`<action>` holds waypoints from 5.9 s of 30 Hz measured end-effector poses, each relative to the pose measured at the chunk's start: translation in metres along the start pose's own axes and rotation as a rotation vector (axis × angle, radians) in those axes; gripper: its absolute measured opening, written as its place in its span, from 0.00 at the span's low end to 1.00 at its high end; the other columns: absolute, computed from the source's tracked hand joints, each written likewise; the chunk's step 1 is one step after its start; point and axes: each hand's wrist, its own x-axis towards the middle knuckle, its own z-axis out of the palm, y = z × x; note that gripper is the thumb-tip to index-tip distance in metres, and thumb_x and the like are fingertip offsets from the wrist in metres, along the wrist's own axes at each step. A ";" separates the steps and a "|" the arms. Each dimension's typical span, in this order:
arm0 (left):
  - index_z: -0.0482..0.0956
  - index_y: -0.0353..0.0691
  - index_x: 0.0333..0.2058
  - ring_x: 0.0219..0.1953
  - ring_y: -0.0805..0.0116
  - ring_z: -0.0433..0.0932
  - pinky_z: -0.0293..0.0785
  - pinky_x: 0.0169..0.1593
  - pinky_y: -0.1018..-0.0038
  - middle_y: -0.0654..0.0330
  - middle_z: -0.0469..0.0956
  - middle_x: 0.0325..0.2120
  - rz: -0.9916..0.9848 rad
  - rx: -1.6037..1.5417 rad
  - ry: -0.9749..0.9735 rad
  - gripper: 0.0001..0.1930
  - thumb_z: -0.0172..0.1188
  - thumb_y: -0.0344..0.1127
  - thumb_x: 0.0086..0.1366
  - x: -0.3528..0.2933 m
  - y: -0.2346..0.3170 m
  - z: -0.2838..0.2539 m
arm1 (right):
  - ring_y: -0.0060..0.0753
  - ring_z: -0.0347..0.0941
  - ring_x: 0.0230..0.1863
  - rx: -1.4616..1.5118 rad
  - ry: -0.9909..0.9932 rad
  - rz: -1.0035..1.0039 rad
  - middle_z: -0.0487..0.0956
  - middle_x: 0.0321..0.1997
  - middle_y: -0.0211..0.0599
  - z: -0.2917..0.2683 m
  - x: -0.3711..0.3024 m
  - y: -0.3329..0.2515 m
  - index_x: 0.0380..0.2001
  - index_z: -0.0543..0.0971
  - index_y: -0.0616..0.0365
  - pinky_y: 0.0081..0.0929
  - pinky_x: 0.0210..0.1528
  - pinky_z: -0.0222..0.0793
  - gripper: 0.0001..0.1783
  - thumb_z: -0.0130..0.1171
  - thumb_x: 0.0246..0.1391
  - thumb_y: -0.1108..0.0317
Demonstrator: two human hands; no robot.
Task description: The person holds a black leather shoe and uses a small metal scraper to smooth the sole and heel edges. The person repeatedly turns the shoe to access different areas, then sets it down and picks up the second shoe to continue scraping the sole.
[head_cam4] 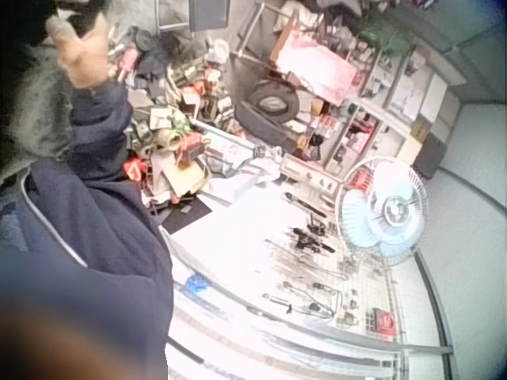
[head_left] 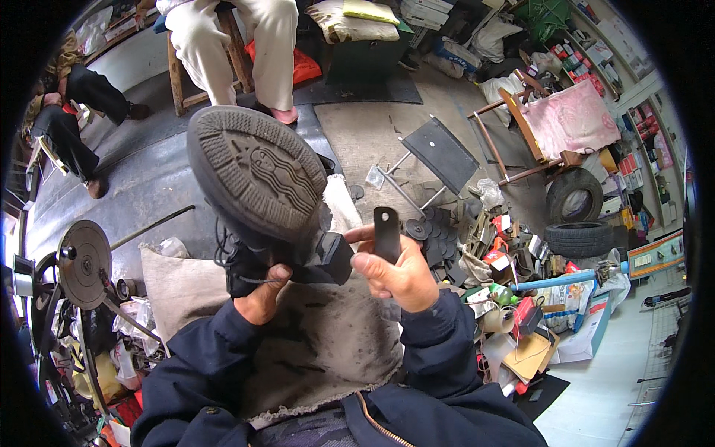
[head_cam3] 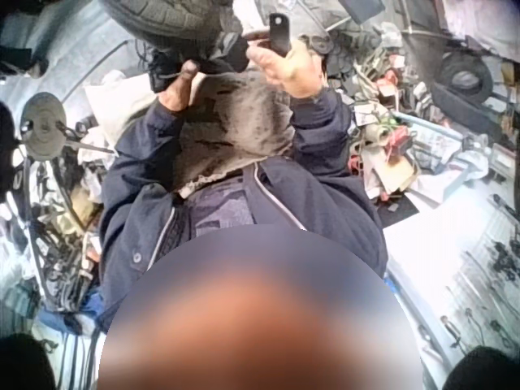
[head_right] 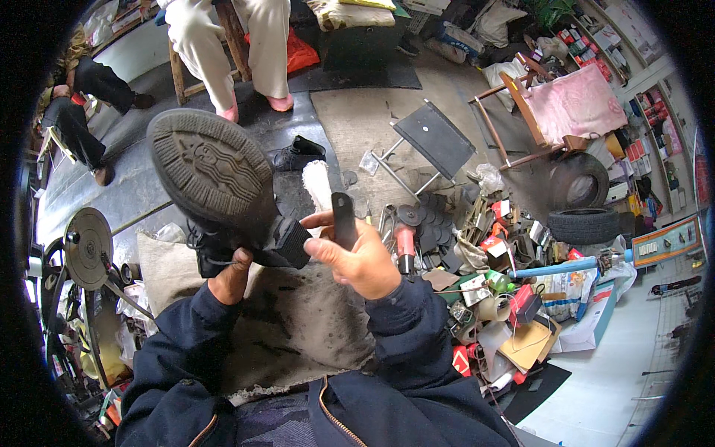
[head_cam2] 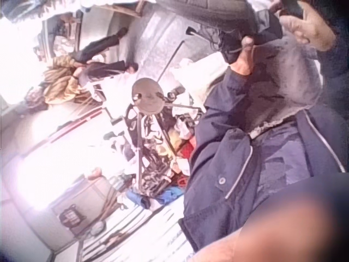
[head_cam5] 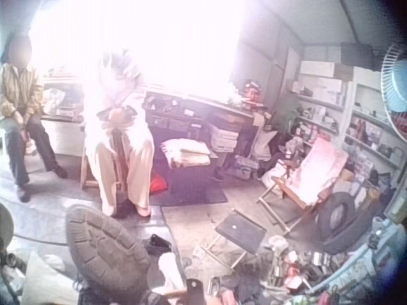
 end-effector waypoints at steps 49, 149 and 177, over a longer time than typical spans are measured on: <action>0.56 0.36 0.66 0.58 0.55 0.71 0.67 0.59 0.67 0.50 0.67 0.61 -0.096 0.101 0.314 0.26 0.46 0.33 0.72 -0.036 -0.013 -0.161 | 0.57 0.72 0.54 -0.998 1.124 0.464 0.74 0.53 0.54 -0.194 -0.211 0.318 0.56 0.67 0.55 0.44 0.55 0.68 0.31 0.64 0.48 0.65; 0.71 0.35 0.55 0.51 0.65 0.76 0.75 0.53 0.69 0.58 0.77 0.50 0.227 0.408 0.380 0.23 0.64 0.29 0.61 -0.116 0.094 -0.050 | 0.18 0.74 0.35 -0.564 -0.436 -0.516 0.79 0.36 0.33 0.061 0.013 -0.044 0.44 0.78 0.65 0.18 0.38 0.68 0.15 0.64 0.53 0.70; 0.63 0.41 0.64 0.61 0.51 0.67 0.60 0.65 0.47 0.54 0.69 0.60 -0.108 -0.266 0.486 0.29 0.56 0.45 0.68 -0.096 0.047 -0.105 | 0.44 0.74 0.40 -0.809 0.722 -0.113 0.75 0.39 0.42 -0.168 0.233 0.354 0.39 0.75 0.58 0.36 0.42 0.71 0.18 0.68 0.43 0.72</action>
